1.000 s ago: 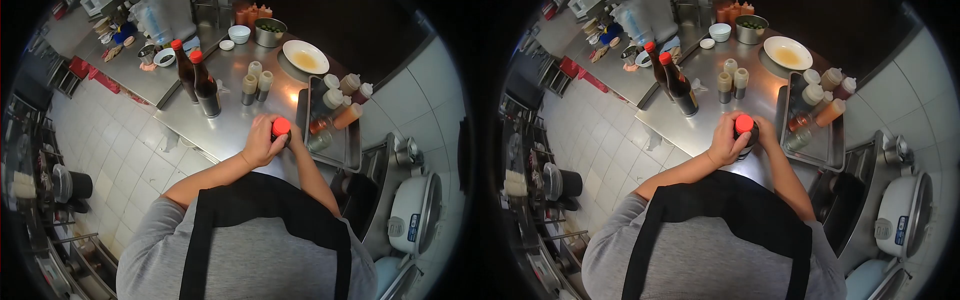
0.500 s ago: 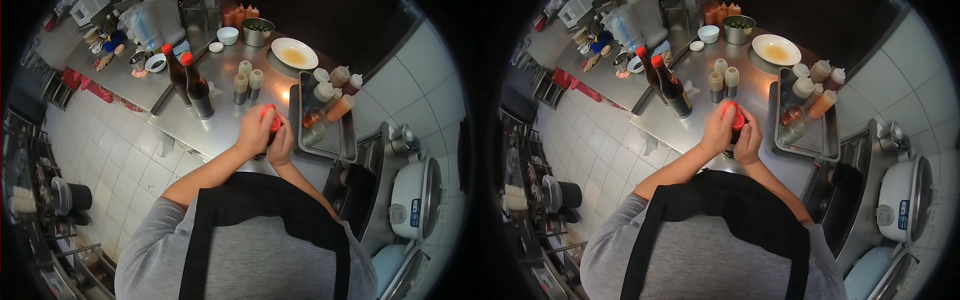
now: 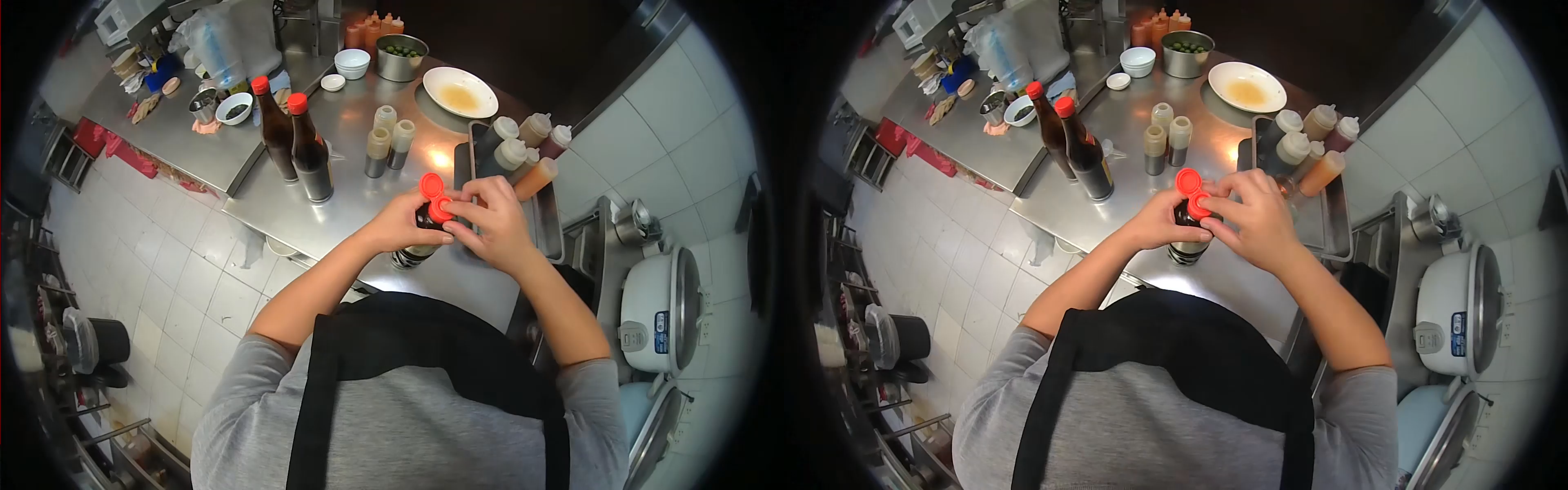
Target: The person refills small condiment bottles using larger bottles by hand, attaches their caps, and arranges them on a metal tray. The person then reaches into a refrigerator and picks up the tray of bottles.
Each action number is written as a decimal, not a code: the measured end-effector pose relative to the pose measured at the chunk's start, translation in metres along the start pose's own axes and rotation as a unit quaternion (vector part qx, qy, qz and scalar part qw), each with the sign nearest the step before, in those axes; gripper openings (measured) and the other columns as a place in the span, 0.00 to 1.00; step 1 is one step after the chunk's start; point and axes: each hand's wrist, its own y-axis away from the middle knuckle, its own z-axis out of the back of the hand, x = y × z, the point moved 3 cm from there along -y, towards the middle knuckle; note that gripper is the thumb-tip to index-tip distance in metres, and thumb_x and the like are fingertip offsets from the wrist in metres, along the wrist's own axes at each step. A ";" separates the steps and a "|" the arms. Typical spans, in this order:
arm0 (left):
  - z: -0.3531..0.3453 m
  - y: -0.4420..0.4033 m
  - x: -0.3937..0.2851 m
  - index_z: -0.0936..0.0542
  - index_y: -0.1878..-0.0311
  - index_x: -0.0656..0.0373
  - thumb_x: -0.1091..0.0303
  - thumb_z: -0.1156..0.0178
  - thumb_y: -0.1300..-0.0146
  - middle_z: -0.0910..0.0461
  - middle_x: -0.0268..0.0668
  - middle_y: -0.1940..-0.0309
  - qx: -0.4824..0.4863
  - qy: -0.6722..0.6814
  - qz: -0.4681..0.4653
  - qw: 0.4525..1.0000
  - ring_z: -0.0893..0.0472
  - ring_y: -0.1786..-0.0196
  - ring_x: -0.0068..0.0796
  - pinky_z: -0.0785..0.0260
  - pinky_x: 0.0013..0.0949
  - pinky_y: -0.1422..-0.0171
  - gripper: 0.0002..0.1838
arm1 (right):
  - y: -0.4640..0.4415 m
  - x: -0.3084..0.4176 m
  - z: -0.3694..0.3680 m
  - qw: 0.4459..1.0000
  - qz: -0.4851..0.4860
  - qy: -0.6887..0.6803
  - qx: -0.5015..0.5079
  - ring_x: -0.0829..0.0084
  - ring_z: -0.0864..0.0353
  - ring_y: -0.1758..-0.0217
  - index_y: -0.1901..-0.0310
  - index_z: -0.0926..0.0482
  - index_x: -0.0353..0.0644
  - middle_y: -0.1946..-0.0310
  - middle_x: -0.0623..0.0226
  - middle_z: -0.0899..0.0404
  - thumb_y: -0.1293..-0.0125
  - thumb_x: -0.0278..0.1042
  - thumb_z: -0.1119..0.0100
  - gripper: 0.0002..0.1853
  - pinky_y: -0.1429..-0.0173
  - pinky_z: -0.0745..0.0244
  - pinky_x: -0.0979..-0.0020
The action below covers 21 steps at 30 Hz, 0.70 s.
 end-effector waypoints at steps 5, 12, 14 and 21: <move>0.002 -0.007 0.010 0.21 0.50 0.59 0.71 0.28 0.49 0.20 0.32 0.54 0.056 0.019 -0.003 0.998 0.23 0.51 0.22 0.32 0.29 0.43 0.21 | -0.018 0.000 0.003 0.987 -0.023 -0.064 0.148 0.65 0.27 0.59 0.65 0.22 0.45 0.66 0.68 0.26 0.52 0.30 0.29 0.12 0.56 0.31 0.64; -0.009 0.003 -0.009 0.22 0.56 0.58 0.71 0.31 0.49 0.21 0.33 0.61 0.133 -0.023 -0.120 0.984 0.22 0.57 0.24 0.30 0.29 0.50 0.16 | -0.034 0.018 0.009 0.924 -0.081 -0.087 0.364 0.57 0.22 0.68 0.68 0.28 0.43 0.70 0.64 0.24 0.51 0.33 0.29 0.15 0.66 0.28 0.61; -0.013 0.005 -0.007 0.22 0.59 0.57 0.71 0.31 0.52 0.22 0.35 0.62 0.135 -0.083 -0.154 0.975 0.21 0.58 0.30 0.29 0.32 0.51 0.16 | -0.037 0.026 0.010 0.913 -0.048 -0.058 0.402 0.57 0.21 0.67 0.68 0.28 0.43 0.70 0.63 0.23 0.51 0.35 0.29 0.15 0.65 0.27 0.60; -0.023 0.011 -0.001 0.20 0.56 0.55 0.58 0.31 0.49 0.21 0.40 0.57 0.172 -0.124 -0.169 0.963 0.23 0.51 0.42 0.30 0.38 0.45 0.18 | -0.044 0.037 0.014 0.861 -0.015 -0.081 0.502 0.56 0.20 0.63 0.64 0.24 0.43 0.68 0.64 0.22 0.47 0.35 0.33 0.12 0.62 0.26 0.59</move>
